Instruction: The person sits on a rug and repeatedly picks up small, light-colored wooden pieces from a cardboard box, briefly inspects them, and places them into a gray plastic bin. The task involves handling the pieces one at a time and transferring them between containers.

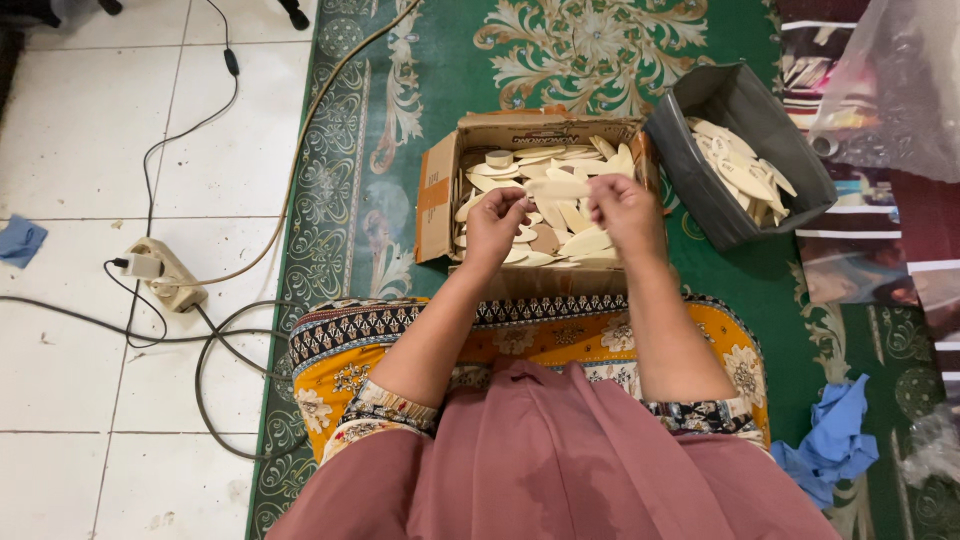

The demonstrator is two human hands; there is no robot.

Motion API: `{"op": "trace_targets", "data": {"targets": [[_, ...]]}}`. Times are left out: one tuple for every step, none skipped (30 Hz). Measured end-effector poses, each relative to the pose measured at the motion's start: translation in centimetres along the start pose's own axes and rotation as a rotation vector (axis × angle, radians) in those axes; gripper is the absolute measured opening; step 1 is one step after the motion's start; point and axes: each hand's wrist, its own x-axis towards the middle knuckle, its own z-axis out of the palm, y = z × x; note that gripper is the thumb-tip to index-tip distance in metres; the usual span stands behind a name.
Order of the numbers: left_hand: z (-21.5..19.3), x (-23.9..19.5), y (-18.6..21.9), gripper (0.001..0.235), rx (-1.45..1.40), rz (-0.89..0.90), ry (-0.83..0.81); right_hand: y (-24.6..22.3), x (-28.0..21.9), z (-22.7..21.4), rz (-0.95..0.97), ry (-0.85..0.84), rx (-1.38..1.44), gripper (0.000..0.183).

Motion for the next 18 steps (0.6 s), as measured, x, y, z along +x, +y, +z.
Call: {"op": "trace_targets", "data": {"targets": [[0.0, 0.0, -0.1, 0.019, 0.006, -0.001, -0.009, -0.5, -0.1, -0.5, 0.0, 0.046, -0.075, 0.01], [-0.1, 0.3, -1.3, 0.019, 0.007, -0.006, -0.009, -1.2, 0.2, -1.5, 0.005, 0.046, -0.076, 0.01], [-0.1, 0.5, -2.4, 0.019, 0.038, -0.003, -0.028, -1.9, 0.6, -2.5, 0.027, 0.196, -0.056, 0.011], [-0.2, 0.8, -3.6, 0.02, 0.068, 0.0, -0.046, -2.6, 1.0, -3.5, 0.047, 0.345, -0.037, 0.013], [-0.1, 0.5, -4.0, 0.02, 0.068, -0.003, -0.046, 0.6, 3.1, -7.0, 0.051, 0.346, -0.039, 0.013], [0.0, 0.3, -4.4, 0.022, 0.276, -0.018, -0.1, 3.7, 5.3, -10.4, 0.009, 0.44, -0.057, 0.012], [0.1, 0.1, -4.8, 0.024, 0.484, -0.031, -0.155, 6.9, 7.5, -13.9, -0.035, 0.534, -0.076, 0.011], [1.1, -0.2, -3.5, 0.024, 0.483, -0.033, -0.156, 7.3, 7.7, -15.2, -0.033, 0.535, -0.078, 0.011], [2.1, -0.4, -2.2, 0.025, 0.58, -0.139, -0.236, 7.6, 8.0, -16.5, -0.031, 0.641, -0.093, 0.013], [3.2, -0.6, -0.9, 0.026, 0.675, -0.243, -0.319, 8.0, 8.2, -17.8, -0.029, 0.747, -0.109, 0.016], [3.8, -0.3, -1.8, 0.026, 0.674, -0.245, -0.32, 10.3, 9.3, -19.4, -0.027, 0.748, -0.111, 0.016], [4.5, 0.1, -2.7, 0.024, 0.771, -0.19, -0.365, 12.6, 10.4, -20.9, -0.086, 0.778, -0.154, 0.017], [5.2, 0.4, -3.6, 0.023, 0.868, -0.134, -0.412, 14.8, 11.5, -22.5, -0.145, 0.808, -0.197, 0.019], [5.8, 0.8, -4.7, 0.023, 0.868, -0.134, -0.414, 14.3, 11.2, -22.1, -0.144, 0.81, -0.197, 0.019], [6.4, 1.3, -5.7, 0.023, 0.905, -0.063, -0.465, 13.7, 10.9, -21.8, -0.044, 0.823, -0.245, 0.02], [7.1, 1.7, -6.8, 0.024, 0.941, 0.008, -0.516, 13.2, 10.6, -21.5, 0.057, 0.834, -0.292, 0.022], [7.9, 1.8, -6.4, 0.024, 0.942, 0.008, -0.519, 12.8, 10.6, -21.4, 0.058, 0.837, -0.291, 0.022], [8.6, 1.8, -6.0, 0.026, 0.992, -0.048, -0.571, 12.4, 10.5, -21.2, 0.091, 0.847, -0.28, 0.024]]}}
